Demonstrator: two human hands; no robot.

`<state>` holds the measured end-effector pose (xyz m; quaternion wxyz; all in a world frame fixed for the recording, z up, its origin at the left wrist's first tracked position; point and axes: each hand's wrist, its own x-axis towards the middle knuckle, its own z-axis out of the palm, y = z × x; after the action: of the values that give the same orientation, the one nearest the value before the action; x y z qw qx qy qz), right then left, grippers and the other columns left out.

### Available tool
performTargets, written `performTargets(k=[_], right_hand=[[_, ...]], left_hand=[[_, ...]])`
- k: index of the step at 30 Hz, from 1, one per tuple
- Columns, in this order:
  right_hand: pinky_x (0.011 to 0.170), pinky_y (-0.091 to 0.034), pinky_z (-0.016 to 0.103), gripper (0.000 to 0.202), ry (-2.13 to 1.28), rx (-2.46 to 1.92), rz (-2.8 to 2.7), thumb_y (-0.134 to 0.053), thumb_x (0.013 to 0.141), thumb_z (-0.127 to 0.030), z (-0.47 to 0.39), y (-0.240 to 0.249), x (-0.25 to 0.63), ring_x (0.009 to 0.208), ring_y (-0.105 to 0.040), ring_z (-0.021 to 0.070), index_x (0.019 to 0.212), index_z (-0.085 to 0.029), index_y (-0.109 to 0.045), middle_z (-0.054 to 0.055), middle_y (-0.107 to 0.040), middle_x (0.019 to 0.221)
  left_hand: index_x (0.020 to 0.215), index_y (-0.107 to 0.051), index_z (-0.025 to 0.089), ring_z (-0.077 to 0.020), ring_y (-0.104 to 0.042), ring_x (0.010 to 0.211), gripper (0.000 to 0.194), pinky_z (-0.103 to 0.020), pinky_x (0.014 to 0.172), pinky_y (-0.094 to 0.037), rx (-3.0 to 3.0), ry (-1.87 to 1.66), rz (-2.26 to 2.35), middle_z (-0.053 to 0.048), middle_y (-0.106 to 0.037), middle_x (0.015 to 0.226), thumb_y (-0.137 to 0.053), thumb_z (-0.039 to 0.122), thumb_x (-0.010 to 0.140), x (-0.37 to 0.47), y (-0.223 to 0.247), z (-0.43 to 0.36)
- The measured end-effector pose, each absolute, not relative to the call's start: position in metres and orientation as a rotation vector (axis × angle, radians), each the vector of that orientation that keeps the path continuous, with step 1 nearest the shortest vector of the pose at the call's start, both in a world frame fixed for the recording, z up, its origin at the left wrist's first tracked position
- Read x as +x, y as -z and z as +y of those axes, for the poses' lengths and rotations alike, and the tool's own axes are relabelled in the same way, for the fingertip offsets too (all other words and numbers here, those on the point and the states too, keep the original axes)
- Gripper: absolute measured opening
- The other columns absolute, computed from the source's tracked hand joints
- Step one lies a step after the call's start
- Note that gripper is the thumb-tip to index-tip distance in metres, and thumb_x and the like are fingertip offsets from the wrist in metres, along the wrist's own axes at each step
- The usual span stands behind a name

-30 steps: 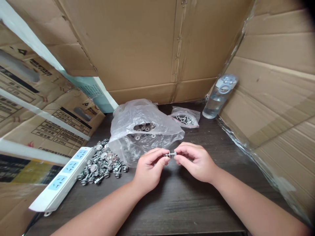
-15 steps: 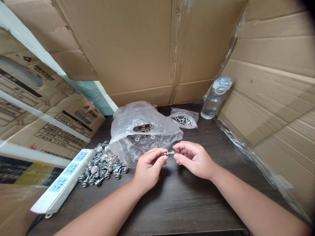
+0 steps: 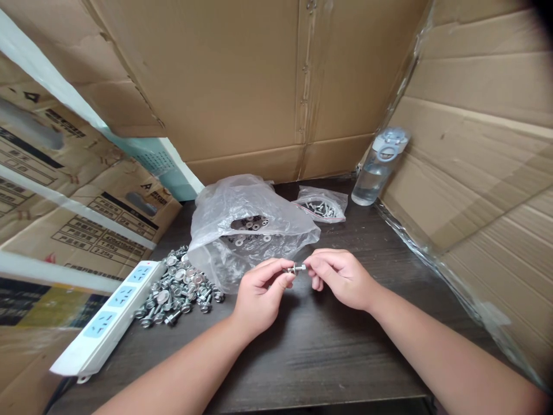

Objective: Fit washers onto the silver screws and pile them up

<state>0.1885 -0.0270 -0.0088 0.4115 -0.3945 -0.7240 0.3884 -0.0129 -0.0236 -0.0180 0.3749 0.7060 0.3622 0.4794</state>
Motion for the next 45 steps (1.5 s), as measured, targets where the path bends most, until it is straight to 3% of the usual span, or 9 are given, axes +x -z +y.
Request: performTargets(k=[5, 9, 16, 20, 26, 33, 38, 43, 45], right_hand=[[0.056, -0.05, 0.019, 0.024, -0.954, -0.954, -1.739, -0.06, 0.091, -0.033, -0.03, 0.011, 0.189, 0.062, -0.061, 0.0082, 0.101, -0.011, -0.065, 0.004, -0.061, 0.081], [0.062, -0.053, 0.02, 0.026, -0.877, -0.878, -1.804, -0.066, 0.086, -0.023, -0.032, 0.012, 0.188, 0.071, -0.06, 0.0094, 0.108, -0.011, -0.063, 0.005, -0.063, 0.084], [0.057, -0.046, 0.018, 0.016, -0.81, -0.917, -1.894, -0.059, 0.09, -0.023, -0.031, 0.006, 0.186, 0.062, -0.055, 0.0065, 0.093, -0.012, -0.07, 0.003, -0.059, 0.074], [0.06, -0.045, 0.019, 0.031, -0.813, -0.928, -1.958, -0.05, 0.097, -0.028, -0.029, 0.004, 0.187, 0.06, -0.054, 0.0068, 0.078, -0.013, -0.069, 0.003, -0.058, 0.066], [0.056, -0.047, 0.019, 0.026, -0.878, -1.004, -1.8, -0.055, 0.094, -0.036, -0.029, 0.011, 0.19, 0.062, -0.057, 0.0076, 0.097, -0.013, -0.068, 0.004, -0.061, 0.078], [0.059, -0.05, 0.019, 0.021, -0.786, -0.897, -1.847, -0.065, 0.087, -0.025, -0.031, 0.009, 0.188, 0.067, -0.058, 0.0085, 0.103, -0.012, -0.065, 0.004, -0.061, 0.08], [0.058, -0.045, 0.019, 0.016, -0.734, -0.921, -1.945, -0.06, 0.09, -0.025, -0.031, 0.003, 0.187, 0.065, -0.054, 0.0082, 0.093, -0.013, -0.07, 0.004, -0.061, 0.074], [0.061, -0.044, 0.02, 0.039, -0.775, -0.934, -2.008, -0.047, 0.098, -0.03, -0.028, 0.001, 0.188, 0.061, -0.054, 0.0079, 0.068, -0.013, -0.065, 0.003, -0.058, 0.064], [0.061, -0.044, 0.02, 0.041, -0.823, -0.961, -1.975, -0.046, 0.099, -0.032, -0.028, 0.002, 0.19, 0.06, -0.054, 0.0075, 0.068, -0.012, -0.063, 0.003, -0.057, 0.064]], left_hand=[[0.094, -0.072, 0.018, -0.0067, -0.059, 0.062, 0.012, -0.017, 0.062, -0.05, 1.815, -1.221, 0.95, 0.0, -0.064, 0.072, -0.063, 0.021, 0.086, -0.015, 0.02, -0.023], [0.095, -0.072, 0.018, -0.0073, -0.059, 0.063, 0.013, -0.018, 0.062, -0.05, 1.83, -1.223, 0.945, 0.0, -0.064, 0.072, -0.063, 0.022, 0.086, -0.015, 0.02, -0.023], [0.093, -0.071, 0.017, -0.0067, -0.059, 0.063, 0.012, -0.017, 0.061, -0.049, 1.915, -1.218, 0.89, 0.0, -0.064, 0.07, -0.062, 0.02, 0.087, -0.012, 0.015, -0.024], [0.093, -0.071, 0.017, -0.0067, -0.059, 0.061, 0.012, -0.017, 0.061, -0.05, 1.919, -1.237, 0.899, 0.0, -0.064, 0.07, -0.062, 0.019, 0.086, -0.012, 0.015, -0.024], [0.093, -0.072, 0.017, -0.0062, -0.059, 0.059, 0.011, -0.016, 0.059, -0.05, 1.85, -1.265, 0.936, 0.001, -0.064, 0.068, -0.064, 0.019, 0.085, -0.014, 0.014, -0.023], [0.093, -0.071, 0.016, -0.0078, -0.06, 0.061, 0.012, -0.018, 0.06, -0.05, 1.865, -1.242, 0.932, -0.001, -0.064, 0.07, -0.063, 0.021, 0.086, -0.013, 0.014, -0.024], [0.093, -0.071, 0.016, -0.008, -0.06, 0.061, 0.012, -0.018, 0.06, -0.05, 1.939, -1.228, 0.903, -0.001, -0.065, 0.069, -0.062, 0.02, 0.087, -0.013, 0.015, -0.024], [0.094, -0.072, 0.015, -0.0082, -0.061, 0.062, 0.013, -0.018, 0.06, -0.051, 1.971, -1.235, 0.894, -0.002, -0.066, 0.071, -0.062, 0.02, 0.087, -0.013, 0.014, -0.025], [0.093, -0.072, 0.016, -0.0077, -0.06, 0.06, 0.012, -0.017, 0.058, -0.05, 1.948, -1.24, 0.903, -0.002, -0.066, 0.07, -0.062, 0.02, 0.087, -0.013, 0.013, -0.025]])
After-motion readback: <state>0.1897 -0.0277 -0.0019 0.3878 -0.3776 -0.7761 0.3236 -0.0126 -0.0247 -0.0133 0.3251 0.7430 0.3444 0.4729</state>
